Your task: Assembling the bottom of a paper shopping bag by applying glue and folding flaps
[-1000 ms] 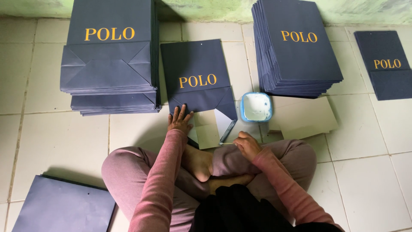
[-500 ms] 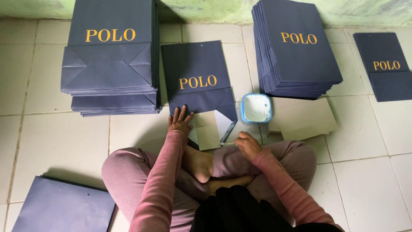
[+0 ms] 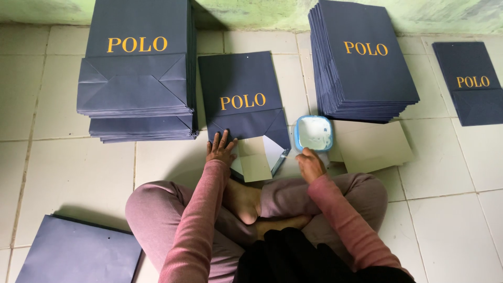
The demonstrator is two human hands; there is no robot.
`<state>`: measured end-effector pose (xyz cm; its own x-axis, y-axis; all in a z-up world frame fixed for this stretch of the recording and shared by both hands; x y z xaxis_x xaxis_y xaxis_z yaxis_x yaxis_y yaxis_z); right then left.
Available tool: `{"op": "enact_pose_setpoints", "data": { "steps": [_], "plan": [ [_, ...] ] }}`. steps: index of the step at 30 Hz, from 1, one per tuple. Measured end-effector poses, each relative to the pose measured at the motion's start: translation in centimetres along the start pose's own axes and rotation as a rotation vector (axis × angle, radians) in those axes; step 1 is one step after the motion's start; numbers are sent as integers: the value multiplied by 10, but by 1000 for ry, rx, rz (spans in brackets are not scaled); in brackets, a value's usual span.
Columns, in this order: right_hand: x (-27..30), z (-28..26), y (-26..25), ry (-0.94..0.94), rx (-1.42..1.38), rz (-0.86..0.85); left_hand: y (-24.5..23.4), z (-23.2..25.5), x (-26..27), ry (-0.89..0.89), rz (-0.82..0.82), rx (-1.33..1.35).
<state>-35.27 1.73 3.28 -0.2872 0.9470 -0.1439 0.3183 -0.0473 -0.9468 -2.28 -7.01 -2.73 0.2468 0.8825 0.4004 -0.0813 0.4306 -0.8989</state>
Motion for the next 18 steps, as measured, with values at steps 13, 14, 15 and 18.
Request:
{"op": "enact_pose_setpoints", "data": {
  "steps": [13,14,15,18],
  "plan": [
    [-18,28,-23,156,-48,71,-2,0,-7,0,8,-1],
    [-19,26,-35,192,-60,97,-2,1,-6,5,16,-8],
    [-23,25,-48,223,-73,123,-4,1,-6,6,26,-13],
    [-24,23,-100,248,-48,259,-9,1,-5,17,44,7]
  ]
}}
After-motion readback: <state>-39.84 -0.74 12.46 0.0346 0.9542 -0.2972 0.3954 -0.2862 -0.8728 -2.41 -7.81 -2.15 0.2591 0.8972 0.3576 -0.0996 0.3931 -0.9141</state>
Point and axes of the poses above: each hand's wrist, its own x-axis away from the middle knuckle, its own y-axis out of the palm, z = x × y, the point moved 8 cm from there along -x, towards the middle knuckle, and after that the axes turned 2 degrees about -y, right-handed, at the moved point
